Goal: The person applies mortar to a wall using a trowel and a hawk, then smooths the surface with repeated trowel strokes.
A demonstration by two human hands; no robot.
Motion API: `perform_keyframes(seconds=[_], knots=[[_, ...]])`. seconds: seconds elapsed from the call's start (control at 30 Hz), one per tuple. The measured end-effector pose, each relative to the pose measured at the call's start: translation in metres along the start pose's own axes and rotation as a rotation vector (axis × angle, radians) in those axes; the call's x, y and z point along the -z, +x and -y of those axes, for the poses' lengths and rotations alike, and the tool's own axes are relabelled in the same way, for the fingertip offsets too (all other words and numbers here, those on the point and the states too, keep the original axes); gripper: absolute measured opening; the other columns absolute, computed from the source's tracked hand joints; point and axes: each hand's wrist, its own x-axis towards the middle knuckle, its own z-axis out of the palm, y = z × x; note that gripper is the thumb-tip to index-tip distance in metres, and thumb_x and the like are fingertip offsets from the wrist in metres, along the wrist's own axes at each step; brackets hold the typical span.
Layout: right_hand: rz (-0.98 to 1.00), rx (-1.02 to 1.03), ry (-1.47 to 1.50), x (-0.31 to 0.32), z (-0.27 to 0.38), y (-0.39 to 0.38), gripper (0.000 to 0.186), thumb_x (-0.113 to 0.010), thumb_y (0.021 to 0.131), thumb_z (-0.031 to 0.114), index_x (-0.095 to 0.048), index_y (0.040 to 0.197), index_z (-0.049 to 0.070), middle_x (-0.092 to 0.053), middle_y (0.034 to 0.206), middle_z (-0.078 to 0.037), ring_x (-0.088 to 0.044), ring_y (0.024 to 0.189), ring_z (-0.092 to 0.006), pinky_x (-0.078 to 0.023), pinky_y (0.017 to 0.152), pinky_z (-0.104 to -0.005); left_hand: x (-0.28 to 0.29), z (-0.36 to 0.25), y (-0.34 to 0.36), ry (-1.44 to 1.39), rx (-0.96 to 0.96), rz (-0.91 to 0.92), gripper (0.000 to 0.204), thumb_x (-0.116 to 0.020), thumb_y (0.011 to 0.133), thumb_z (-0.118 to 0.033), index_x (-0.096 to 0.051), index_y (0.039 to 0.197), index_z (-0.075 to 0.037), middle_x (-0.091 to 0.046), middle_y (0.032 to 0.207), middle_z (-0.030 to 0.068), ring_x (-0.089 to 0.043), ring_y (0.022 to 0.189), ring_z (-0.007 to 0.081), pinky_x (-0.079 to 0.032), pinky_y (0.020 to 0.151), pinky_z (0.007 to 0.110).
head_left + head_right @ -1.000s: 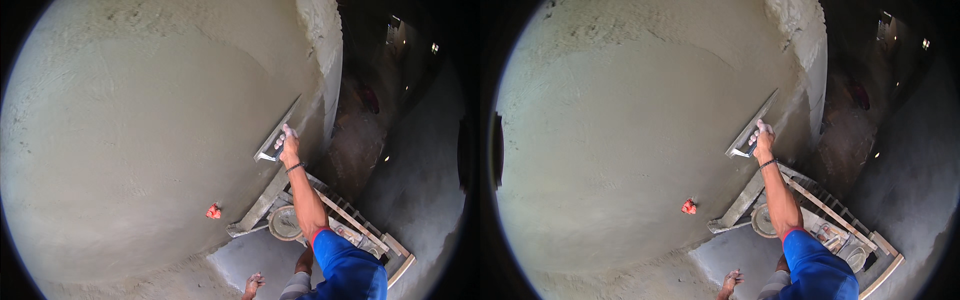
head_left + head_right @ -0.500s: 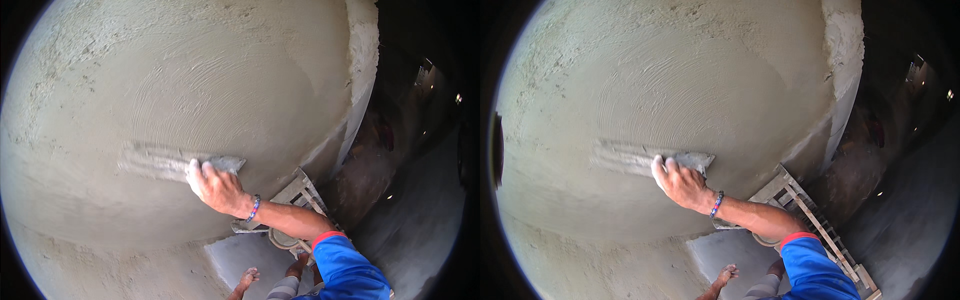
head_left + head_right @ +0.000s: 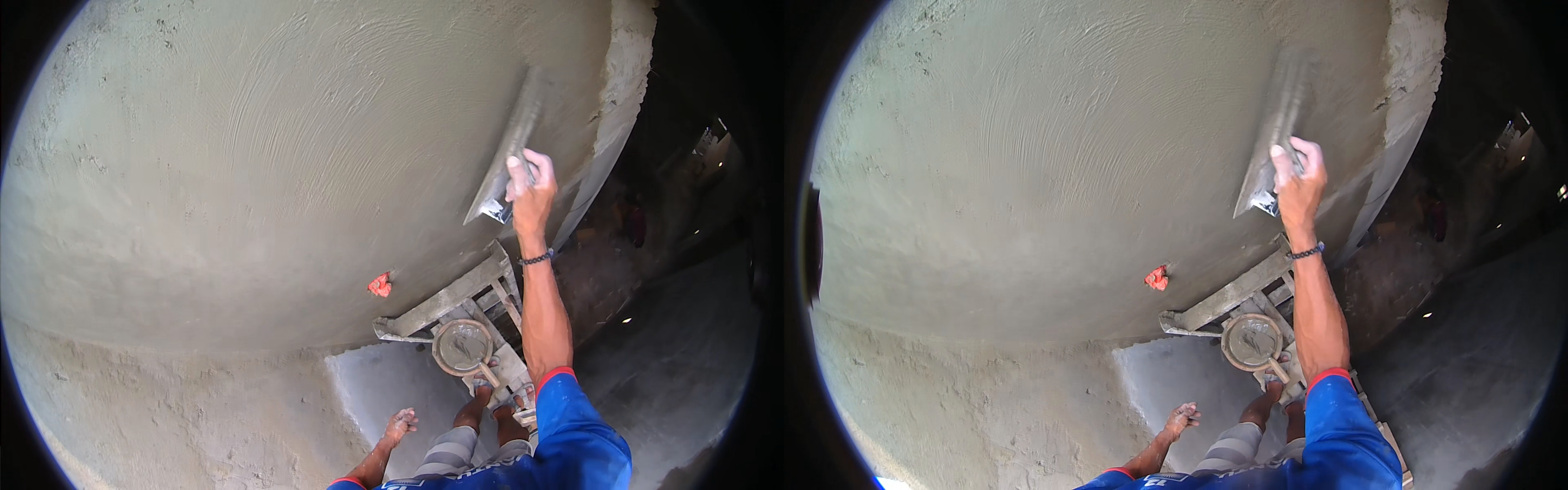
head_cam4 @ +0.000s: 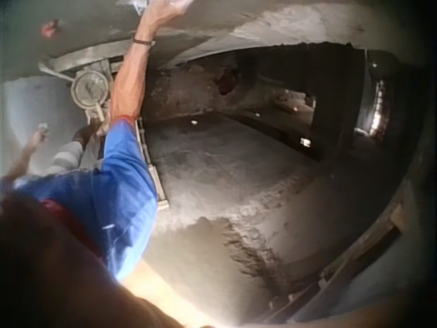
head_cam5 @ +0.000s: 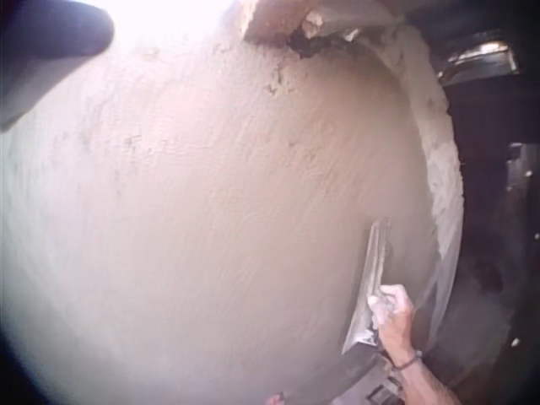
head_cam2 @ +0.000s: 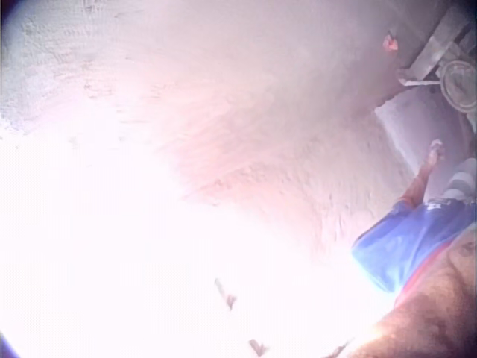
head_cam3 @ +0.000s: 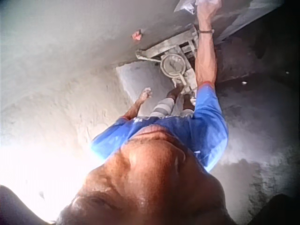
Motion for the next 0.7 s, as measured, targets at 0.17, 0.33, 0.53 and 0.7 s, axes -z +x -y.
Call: perform_keyframes(seconds=[0.17, 0.33, 0.53, 0.7], knots=[[0.233, 0.236, -0.131, -0.099, 0.016, -0.105, 0.028, -0.071, 0.081, 0.019, -0.057, 0.098, 0.002, -0.065, 0.073, -0.013, -0.067, 0.067, -0.0251, -0.051, 0.054, -0.0349, 0.025, 0.03, -0.01, -0.011, 0.067, -0.062, 0.055, -0.063, 0.086, -0.047, -0.054, 0.123, -0.007, -0.065, 0.096, 0.0075, -0.063, 0.069, 0.0167, -0.054, 0.068, 0.029], [0.732, 0.551, -0.51, -0.125, -0.051, -0.228, 0.029, -0.064, 0.085, 0.022, -0.054, 0.103, 0.002, -0.057, 0.074, -0.012, -0.061, 0.061, -0.0291, -0.052, 0.053, -0.0397, 0.018, 0.026, 0.0, 0.007, 0.124, -0.048, 0.052, -0.063, 0.087, -0.045, -0.055, 0.122, -0.008, -0.065, 0.096, 0.0078, -0.063, 0.069, 0.0161, -0.054, 0.067, 0.029], [0.889, 0.331, -0.136, -0.05, -0.055, -0.25, 0.034, -0.068, 0.082, 0.022, -0.053, 0.105, 0.001, -0.061, 0.079, -0.012, -0.061, 0.06, -0.0233, -0.05, 0.052, -0.0387, -0.022, -0.02, -0.001, 0.015, -0.044, -0.013, 0.053, -0.06, 0.089, -0.042, -0.053, 0.125, -0.004, -0.065, 0.099, 0.0071, -0.061, 0.07, 0.0143, -0.053, 0.07, 0.028], [0.448, -0.8, 0.446, 0.096, -0.034, -0.22, 0.031, -0.059, 0.086, 0.015, -0.053, 0.112, 0.0, -0.064, 0.086, -0.007, -0.064, 0.071, -0.0179, -0.053, 0.06, -0.0344, -0.098, -0.064, 0.0, 0.02, -0.212, 0.221, 0.048, -0.058, 0.091, -0.029, -0.05, 0.128, 0.0, -0.064, 0.105, 0.009, -0.064, 0.088, 0.0187, -0.051, 0.083, 0.031]])
